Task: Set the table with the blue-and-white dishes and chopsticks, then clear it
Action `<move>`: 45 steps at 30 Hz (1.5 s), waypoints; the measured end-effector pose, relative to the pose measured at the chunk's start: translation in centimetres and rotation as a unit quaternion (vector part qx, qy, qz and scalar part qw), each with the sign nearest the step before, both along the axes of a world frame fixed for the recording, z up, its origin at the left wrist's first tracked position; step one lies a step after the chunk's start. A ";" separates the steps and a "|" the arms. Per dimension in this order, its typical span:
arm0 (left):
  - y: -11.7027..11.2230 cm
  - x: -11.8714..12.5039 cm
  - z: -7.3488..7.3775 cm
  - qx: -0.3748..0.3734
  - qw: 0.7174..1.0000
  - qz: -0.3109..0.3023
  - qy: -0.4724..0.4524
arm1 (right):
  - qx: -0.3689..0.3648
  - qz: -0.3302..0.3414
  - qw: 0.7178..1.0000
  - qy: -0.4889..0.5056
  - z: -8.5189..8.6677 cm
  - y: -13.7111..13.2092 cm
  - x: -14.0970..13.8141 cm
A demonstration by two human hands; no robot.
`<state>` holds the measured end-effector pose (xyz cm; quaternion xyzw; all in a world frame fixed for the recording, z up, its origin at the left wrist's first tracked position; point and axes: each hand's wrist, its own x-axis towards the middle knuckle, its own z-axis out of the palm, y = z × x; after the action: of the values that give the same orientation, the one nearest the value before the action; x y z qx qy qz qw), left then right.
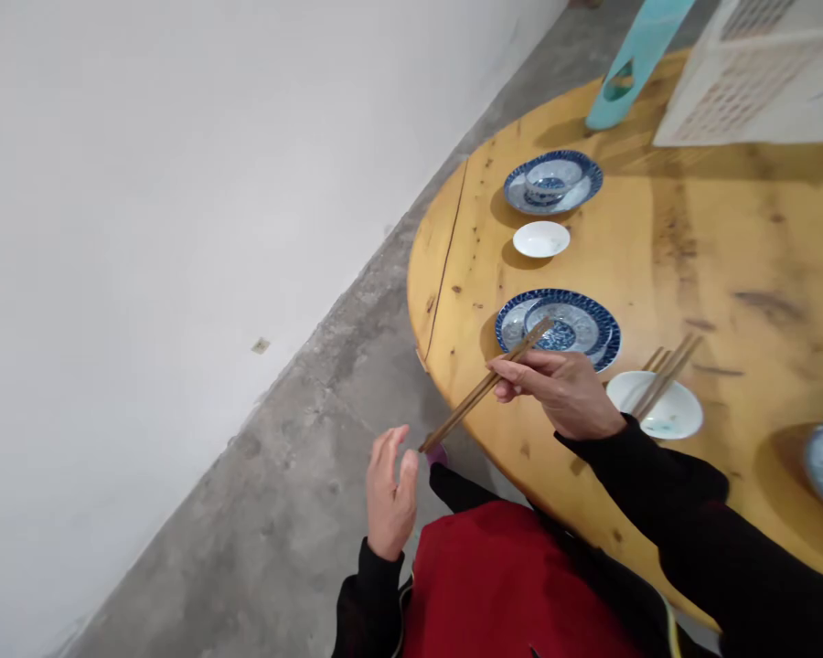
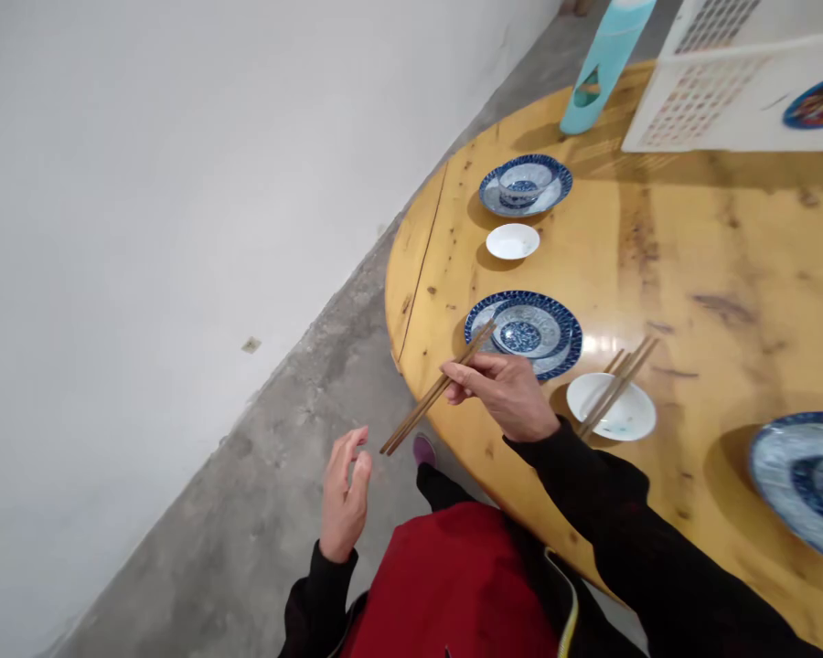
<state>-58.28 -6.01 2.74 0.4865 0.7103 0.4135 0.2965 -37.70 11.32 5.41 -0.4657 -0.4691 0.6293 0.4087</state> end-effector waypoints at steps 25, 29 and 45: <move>18.4 -13.4 -1.0 -0.221 0.904 -0.277 -0.238 | -0.096 -0.211 0.966 0.112 -3.4 10.3 -11.2; 22.2 -17.8 -0.9 -0.226 0.893 -0.331 -0.206 | -0.081 -0.269 0.953 0.110 -3.5 12.0 -14.3; 33.1 -20.4 -4.7 -0.261 0.824 -0.444 -0.235 | -0.098 -0.422 0.899 0.062 -4.7 15.2 -16.1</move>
<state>-78.65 27.08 -1.95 0.5416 0.4076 0.1380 0.7222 -53.76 26.50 0.73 -0.6177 -0.1384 0.4680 0.6167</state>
